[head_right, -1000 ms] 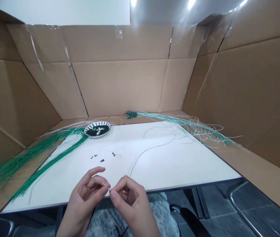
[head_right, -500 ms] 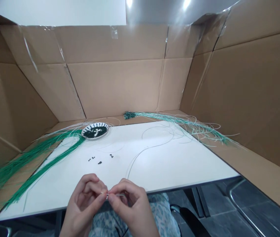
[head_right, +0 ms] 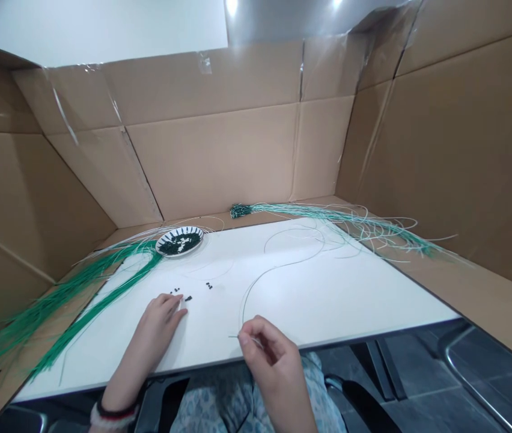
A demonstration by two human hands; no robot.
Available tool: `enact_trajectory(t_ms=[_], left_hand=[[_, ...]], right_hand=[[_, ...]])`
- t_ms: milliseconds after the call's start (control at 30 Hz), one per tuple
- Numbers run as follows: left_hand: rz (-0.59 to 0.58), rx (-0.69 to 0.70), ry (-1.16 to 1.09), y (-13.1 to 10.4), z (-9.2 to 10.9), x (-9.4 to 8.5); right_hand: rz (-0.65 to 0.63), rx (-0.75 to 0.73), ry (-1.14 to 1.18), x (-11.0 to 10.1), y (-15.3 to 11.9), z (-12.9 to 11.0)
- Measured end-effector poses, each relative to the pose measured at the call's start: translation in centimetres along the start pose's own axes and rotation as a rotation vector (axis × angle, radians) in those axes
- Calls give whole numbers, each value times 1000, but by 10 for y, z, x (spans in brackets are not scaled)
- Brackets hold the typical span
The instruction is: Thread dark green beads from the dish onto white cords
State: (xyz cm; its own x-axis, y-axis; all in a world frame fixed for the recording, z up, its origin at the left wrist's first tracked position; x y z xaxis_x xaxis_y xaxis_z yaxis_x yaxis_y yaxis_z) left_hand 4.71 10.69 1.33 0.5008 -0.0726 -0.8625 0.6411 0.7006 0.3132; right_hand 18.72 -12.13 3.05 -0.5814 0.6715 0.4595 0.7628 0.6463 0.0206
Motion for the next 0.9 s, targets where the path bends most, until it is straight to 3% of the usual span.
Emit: enact_trajectory(t_ms=[167, 700, 900], left_hand=[[-36, -39, 65, 13, 0, 10], [-51, -70, 138, 19, 5, 10], [-31, -74, 98, 15, 8, 5]], right_hand=[[-4, 9, -30, -1, -1, -2], [-98, 46, -77, -1, 3, 6], [-108, 51, -97, -4, 18, 12]])
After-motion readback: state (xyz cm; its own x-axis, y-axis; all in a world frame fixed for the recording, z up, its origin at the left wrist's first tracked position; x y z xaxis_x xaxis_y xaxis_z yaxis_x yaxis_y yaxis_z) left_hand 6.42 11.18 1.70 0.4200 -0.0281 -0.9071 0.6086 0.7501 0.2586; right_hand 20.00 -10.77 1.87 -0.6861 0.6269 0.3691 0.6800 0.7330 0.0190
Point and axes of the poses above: each hand's wrist, its own y-axis towards the middle knuckle, its own x-axis out of the palm, z = x × y, the point moved 6 cm from there along y, towards the middle knuckle, and after that the axes turned 6 degrees about y, right-handed, at the moved point
